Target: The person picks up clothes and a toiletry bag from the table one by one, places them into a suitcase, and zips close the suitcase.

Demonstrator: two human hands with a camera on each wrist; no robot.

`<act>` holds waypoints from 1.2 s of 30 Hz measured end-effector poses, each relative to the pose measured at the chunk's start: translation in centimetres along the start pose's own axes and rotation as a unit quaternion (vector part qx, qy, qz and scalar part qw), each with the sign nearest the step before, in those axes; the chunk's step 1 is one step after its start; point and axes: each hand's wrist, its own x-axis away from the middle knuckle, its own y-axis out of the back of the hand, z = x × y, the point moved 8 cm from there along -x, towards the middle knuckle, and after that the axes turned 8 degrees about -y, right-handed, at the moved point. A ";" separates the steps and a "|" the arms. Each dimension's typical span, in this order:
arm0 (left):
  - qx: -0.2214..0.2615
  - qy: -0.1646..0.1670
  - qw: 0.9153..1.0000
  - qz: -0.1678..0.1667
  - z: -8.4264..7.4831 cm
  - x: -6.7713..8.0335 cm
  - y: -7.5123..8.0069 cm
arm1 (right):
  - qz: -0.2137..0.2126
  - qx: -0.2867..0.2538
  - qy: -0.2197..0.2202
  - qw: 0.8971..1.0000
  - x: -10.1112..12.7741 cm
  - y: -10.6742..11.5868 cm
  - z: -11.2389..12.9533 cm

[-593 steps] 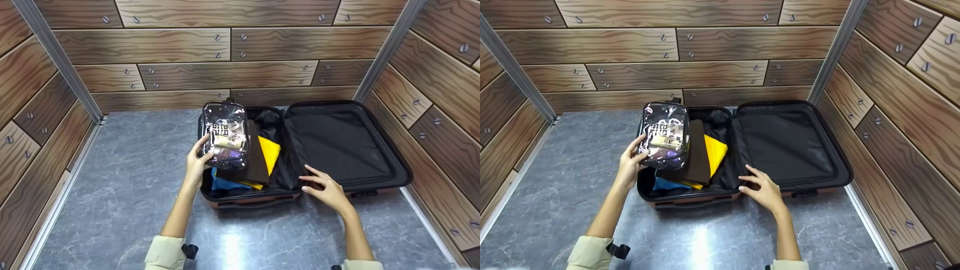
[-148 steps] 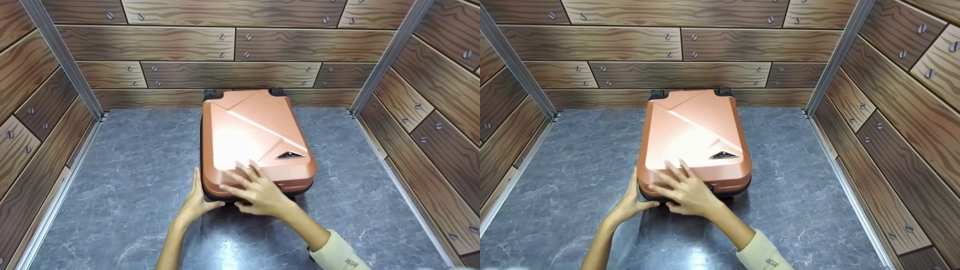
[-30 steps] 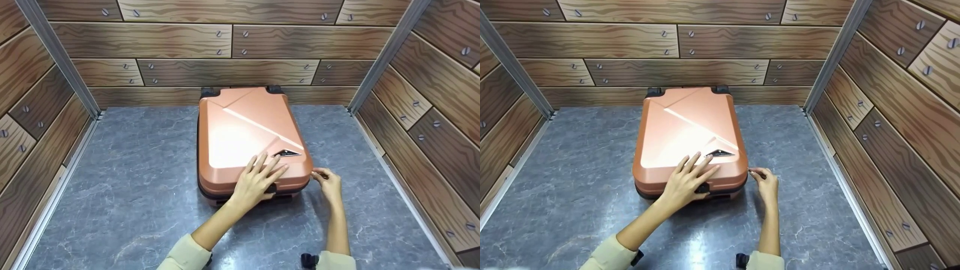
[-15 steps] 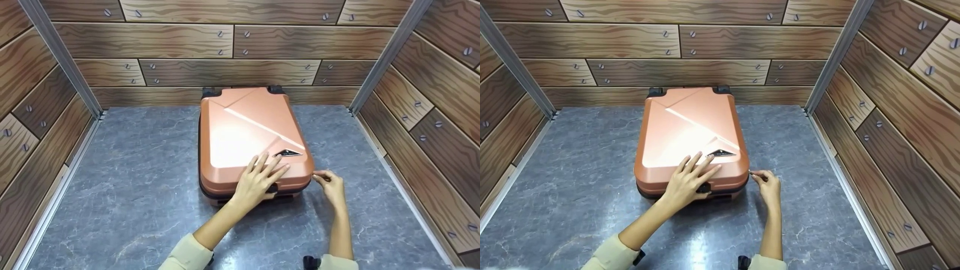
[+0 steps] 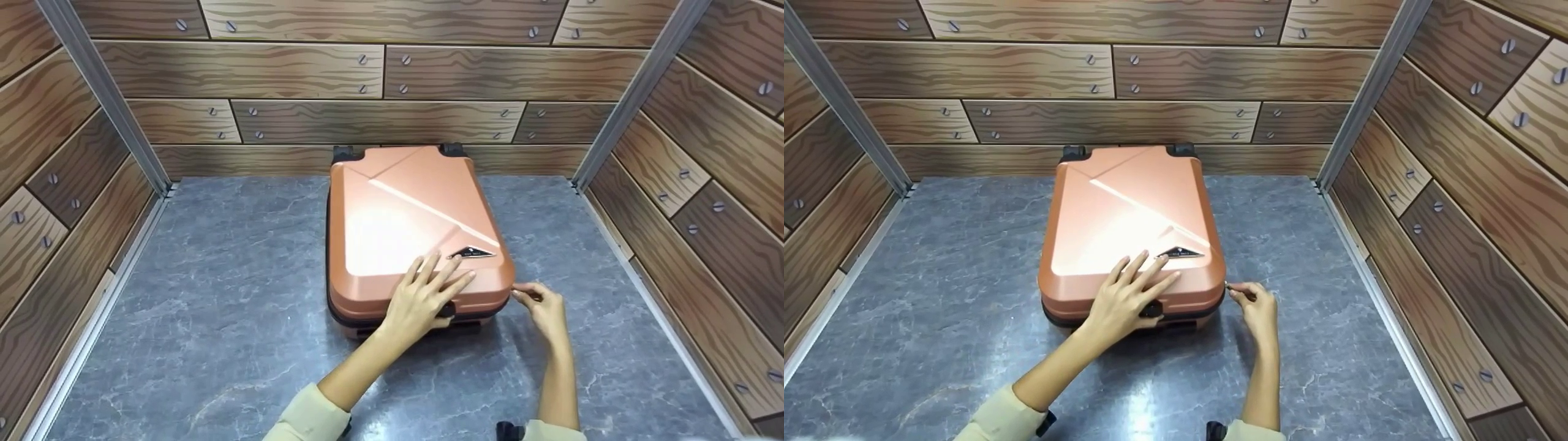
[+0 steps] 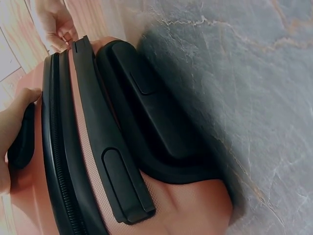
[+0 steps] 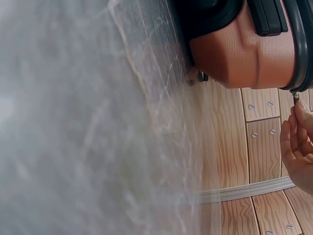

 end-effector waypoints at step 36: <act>0.018 0.005 1.000 -0.009 0.3 0.2 0.1 | 0.007 -0.084 -0.037 0.996 1.0 -0.1 -1.1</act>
